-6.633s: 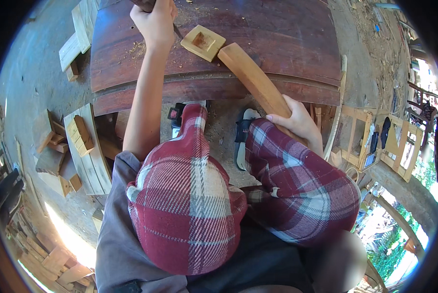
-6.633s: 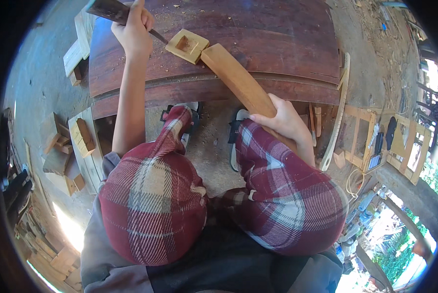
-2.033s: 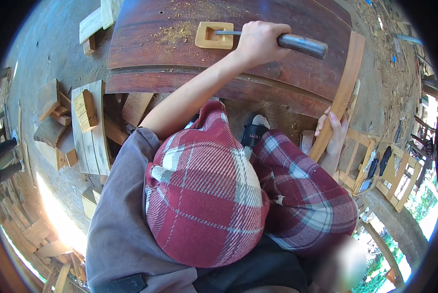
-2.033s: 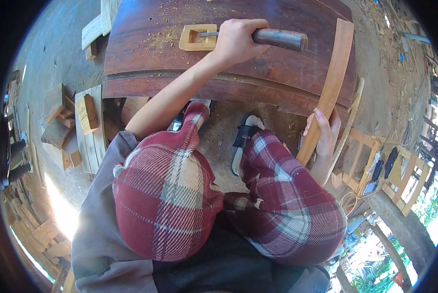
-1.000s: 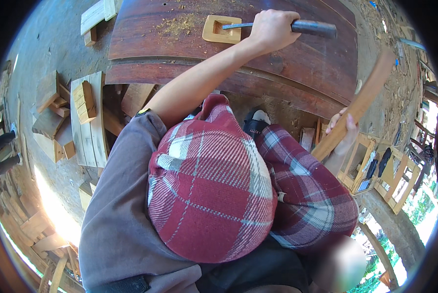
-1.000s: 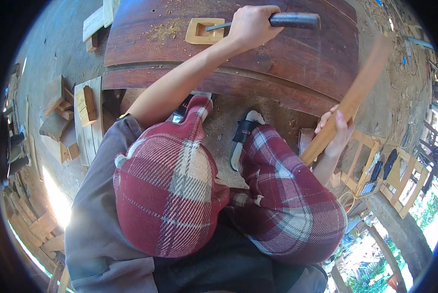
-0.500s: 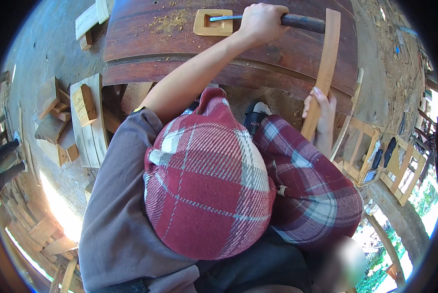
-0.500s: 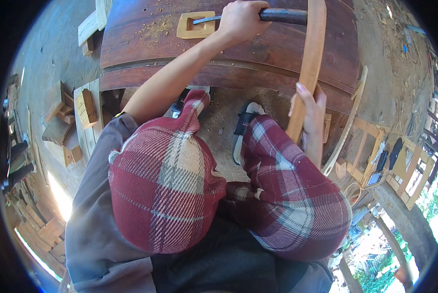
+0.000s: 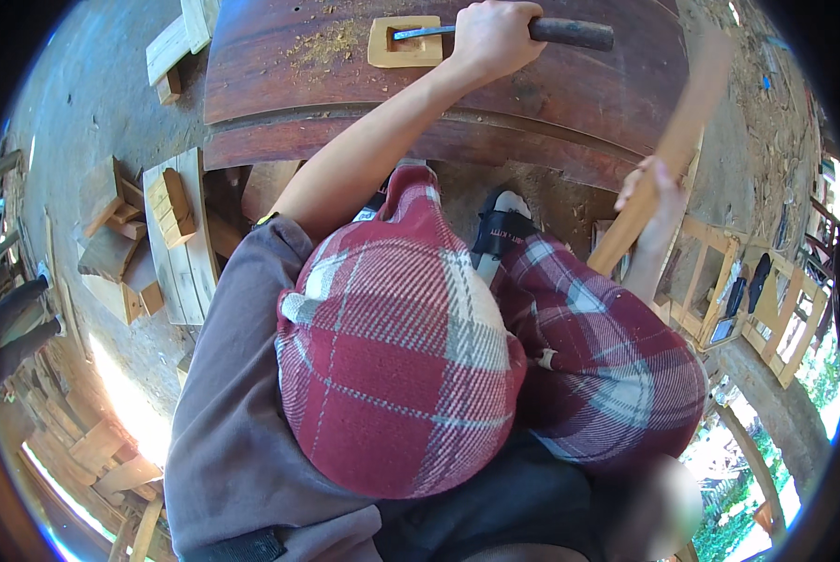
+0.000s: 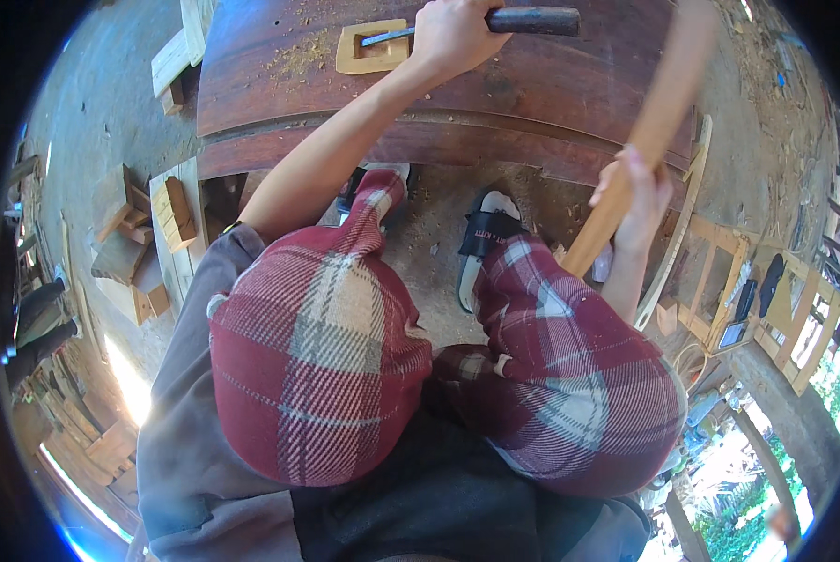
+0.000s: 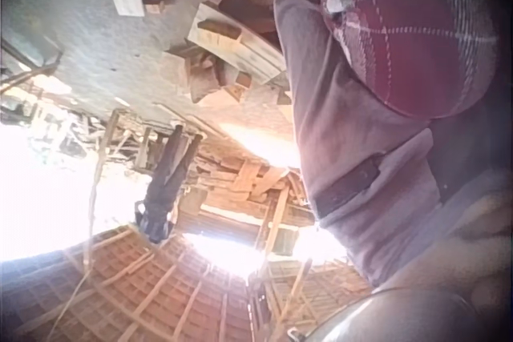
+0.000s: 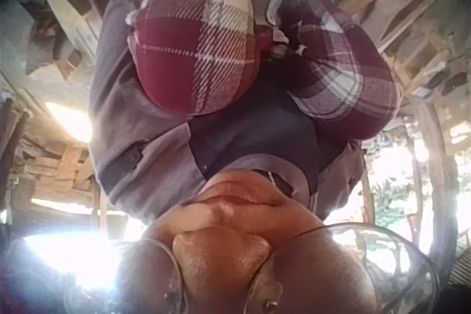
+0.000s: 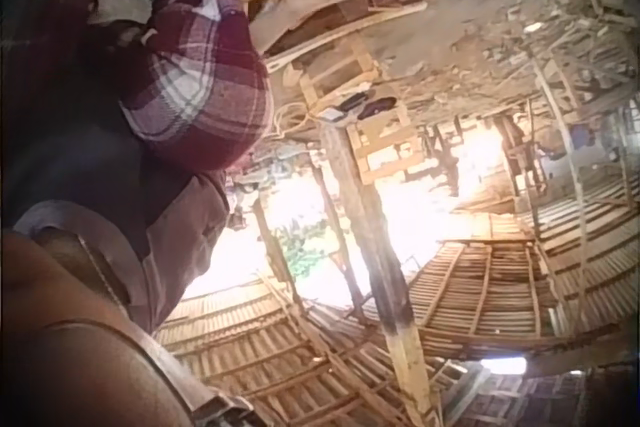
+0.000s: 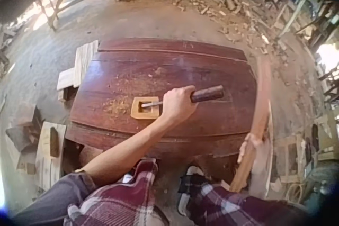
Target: Use a chisel and mallet to carve out a hole in a wooden block.
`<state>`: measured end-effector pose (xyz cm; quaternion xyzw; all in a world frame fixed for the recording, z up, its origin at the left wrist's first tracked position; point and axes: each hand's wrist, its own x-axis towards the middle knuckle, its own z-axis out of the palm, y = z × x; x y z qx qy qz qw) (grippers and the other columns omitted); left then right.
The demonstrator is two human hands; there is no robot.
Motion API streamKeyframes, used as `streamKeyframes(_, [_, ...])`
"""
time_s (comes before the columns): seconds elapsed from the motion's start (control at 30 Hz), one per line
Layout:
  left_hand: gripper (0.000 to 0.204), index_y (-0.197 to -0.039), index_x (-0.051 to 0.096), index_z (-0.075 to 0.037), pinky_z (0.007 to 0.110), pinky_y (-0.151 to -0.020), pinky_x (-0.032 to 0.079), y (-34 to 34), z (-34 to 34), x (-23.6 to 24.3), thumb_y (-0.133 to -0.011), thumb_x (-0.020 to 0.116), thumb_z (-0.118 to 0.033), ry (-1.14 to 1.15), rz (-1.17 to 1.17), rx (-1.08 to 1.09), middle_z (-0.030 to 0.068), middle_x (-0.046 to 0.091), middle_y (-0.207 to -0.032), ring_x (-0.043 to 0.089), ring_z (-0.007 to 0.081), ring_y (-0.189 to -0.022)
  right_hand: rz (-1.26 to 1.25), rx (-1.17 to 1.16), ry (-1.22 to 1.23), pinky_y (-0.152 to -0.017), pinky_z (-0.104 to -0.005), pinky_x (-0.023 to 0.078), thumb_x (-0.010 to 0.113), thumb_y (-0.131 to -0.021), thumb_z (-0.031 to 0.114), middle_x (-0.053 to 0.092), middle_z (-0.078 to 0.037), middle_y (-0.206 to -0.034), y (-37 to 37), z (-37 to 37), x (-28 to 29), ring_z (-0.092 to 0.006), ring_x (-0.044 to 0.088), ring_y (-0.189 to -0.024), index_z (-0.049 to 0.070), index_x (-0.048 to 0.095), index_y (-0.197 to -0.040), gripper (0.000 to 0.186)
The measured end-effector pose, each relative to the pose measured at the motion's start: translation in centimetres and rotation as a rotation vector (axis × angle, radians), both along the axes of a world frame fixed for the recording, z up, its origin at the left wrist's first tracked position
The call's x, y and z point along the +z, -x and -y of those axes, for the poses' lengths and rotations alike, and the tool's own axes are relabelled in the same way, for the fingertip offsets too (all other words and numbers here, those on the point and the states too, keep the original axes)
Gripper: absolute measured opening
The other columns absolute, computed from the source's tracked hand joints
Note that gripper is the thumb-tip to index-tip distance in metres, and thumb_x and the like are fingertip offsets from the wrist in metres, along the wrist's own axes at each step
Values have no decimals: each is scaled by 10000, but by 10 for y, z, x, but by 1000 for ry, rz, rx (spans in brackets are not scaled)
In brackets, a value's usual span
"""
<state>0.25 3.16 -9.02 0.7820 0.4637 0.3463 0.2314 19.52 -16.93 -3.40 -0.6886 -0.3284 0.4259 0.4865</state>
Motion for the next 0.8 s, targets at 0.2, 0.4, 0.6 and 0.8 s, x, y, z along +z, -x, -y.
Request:
streamKeyframes(0.2, [113, -787, 664, -99, 493, -649, 522, -2, -2, -1, -771, 652, -210, 4, -12, -8, 180, 662, -728, 659, 390, -720, 103, 125, 78, -451, -262, 478, 646, -899, 294, 638, -119, -725, 13, 0, -32, -155, 567, -498, -30, 614, -1043, 355])
streamKeyframes(0.4, [122, -794, 662, -78, 484, -650, 521, 11, 5, 19, -764, 663, -196, -48, 82, 6, 186, 660, -730, 658, 391, -721, -44, 9, -41, -417, -263, 457, 618, -916, 304, 557, -88, -632, -2, 2, 9, -152, 547, -462, 0, 540, -988, 322])
streamKeyframes(0.6, [159, -843, 697, -147, 434, -617, 547, 8, 13, -1, -750, 692, -275, -189, 106, -36, 106, 675, -708, 668, 324, -662, 20, 110, 0, -429, -243, 464, 591, -938, 349, 541, -83, -644, 4, 9, 3, -132, 526, -467, -2, 521, -1005, 364])
streamKeyframes(0.8, [206, -889, 709, -149, 430, -638, 545, 12, 13, 0, -730, 716, -280, -208, 98, -42, 121, 675, -729, 667, 332, -694, 24, 103, 41, -431, -249, 457, 612, -933, 335, 553, -76, -660, 5, 12, 1, -133, 536, -486, 2, 533, -1017, 353])
